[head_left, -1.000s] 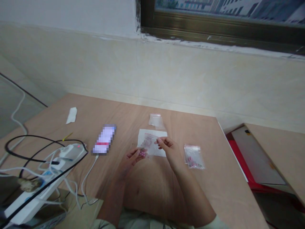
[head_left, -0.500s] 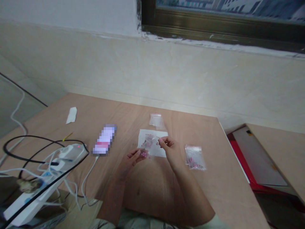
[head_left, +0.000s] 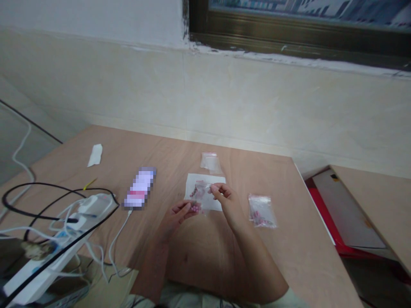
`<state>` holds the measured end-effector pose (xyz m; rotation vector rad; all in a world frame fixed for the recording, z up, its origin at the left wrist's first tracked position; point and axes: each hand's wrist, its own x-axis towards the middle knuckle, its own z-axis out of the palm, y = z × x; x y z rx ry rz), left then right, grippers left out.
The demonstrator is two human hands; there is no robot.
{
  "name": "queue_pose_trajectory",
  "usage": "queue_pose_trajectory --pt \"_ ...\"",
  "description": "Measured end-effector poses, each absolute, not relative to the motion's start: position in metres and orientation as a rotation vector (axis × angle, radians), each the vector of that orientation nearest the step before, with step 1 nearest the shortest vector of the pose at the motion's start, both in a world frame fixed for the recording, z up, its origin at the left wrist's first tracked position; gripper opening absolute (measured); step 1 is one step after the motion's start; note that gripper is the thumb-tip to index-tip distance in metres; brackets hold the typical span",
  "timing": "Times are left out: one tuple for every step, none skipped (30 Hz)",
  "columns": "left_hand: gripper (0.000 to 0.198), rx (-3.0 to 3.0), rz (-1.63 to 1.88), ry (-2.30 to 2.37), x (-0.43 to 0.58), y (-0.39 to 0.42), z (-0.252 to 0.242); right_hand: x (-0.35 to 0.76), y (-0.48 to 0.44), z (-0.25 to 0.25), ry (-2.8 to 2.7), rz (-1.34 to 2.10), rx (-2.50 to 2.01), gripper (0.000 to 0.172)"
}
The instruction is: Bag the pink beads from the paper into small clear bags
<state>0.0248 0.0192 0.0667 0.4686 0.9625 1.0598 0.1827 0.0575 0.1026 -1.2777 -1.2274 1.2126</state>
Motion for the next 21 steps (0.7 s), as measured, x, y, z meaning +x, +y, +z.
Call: queue_pose_trajectory --pt "0.017 0.470 1.051 0.957 0.025 0.018 0.068 0.182 0.057 0.102 -1.224 1.213 -1.276 0.025" --pt "0.017 0.466 1.044 0.952 0.025 0.017 0.068 0.182 0.056 0.102 -1.220 1.212 -1.276 0.025" --pt "0.017 0.456 1.040 0.953 0.025 0.016 0.068 0.182 0.055 0.101 -1.215 1.215 -1.274 0.025" --pt "0.017 0.444 1.042 0.958 0.025 0.015 0.068 0.182 0.055 0.100 -1.206 1.226 -1.270 0.026" --pt "0.016 0.432 1.054 0.966 0.024 0.015 0.067 0.182 0.055 0.098 -1.192 1.242 -1.268 0.028" --pt "0.016 0.424 1.072 0.974 0.023 0.014 0.066 0.183 0.055 0.095 -1.171 1.257 -1.270 0.031" --pt "0.015 0.421 1.096 0.981 0.022 0.013 0.064 0.183 0.055 0.091 -1.151 1.264 -1.281 0.033" --pt "0.015 0.420 1.129 0.989 0.021 0.013 0.062 0.183 0.056 0.086 -1.140 1.251 -1.307 0.034" --pt "0.015 0.418 1.167 0.995 0.019 0.012 0.059 0.183 0.057 0.079 -1.150 1.215 -1.347 0.033" --pt "0.014 0.414 1.202 0.999 0.017 0.012 0.055 0.183 0.058 0.071 -1.185 1.162 -1.394 0.030" --pt "0.014 0.409 1.234 1.005 0.015 0.011 0.051 0.182 0.060 0.062 -1.242 1.096 -1.439 0.025" --pt "0.014 0.405 1.256 1.011 0.012 0.011 0.048 0.181 0.062 0.053 -1.313 1.030 -1.480 0.021" --pt "0.014 0.404 1.267 1.017 0.009 0.011 0.044 0.179 0.064 0.045 -1.385 0.964 -1.513 0.017" --pt "0.015 0.405 1.273 1.021 0.005 0.011 0.040 0.177 0.066 0.037 -1.454 0.905 -1.538 0.015" --pt "0.016 0.409 1.274 1.025 0.002 0.011 0.037 0.175 0.069 0.031 -1.517 0.856 -1.560 0.014" --pt "0.016 0.411 1.277 1.031 0.000 0.012 0.035 0.173 0.071 0.026 -1.569 0.812 -1.583 0.015" --pt "0.017 0.413 1.279 1.037 -0.003 0.013 0.033 0.171 0.073 0.023 -1.614 0.776 -1.608 0.015" --pt "0.017 0.416 1.277 1.042 -0.005 0.014 0.032 0.169 0.076 0.020 -1.655 0.751 -1.634 0.015" --pt "0.017 0.419 1.273 1.048 -0.006 0.015 0.032 0.167 0.078 0.019 -1.689 0.734 -1.660 0.015" --pt "0.018 0.423 1.266 1.053 -0.007 0.016 0.032 0.165 0.081 0.019 -1.713 0.721 -1.687 0.014" --pt "0.018 0.427 1.258 1.057 -0.007 0.017 0.033 0.164 0.083 0.019 -1.730 0.714 -1.712 0.014"
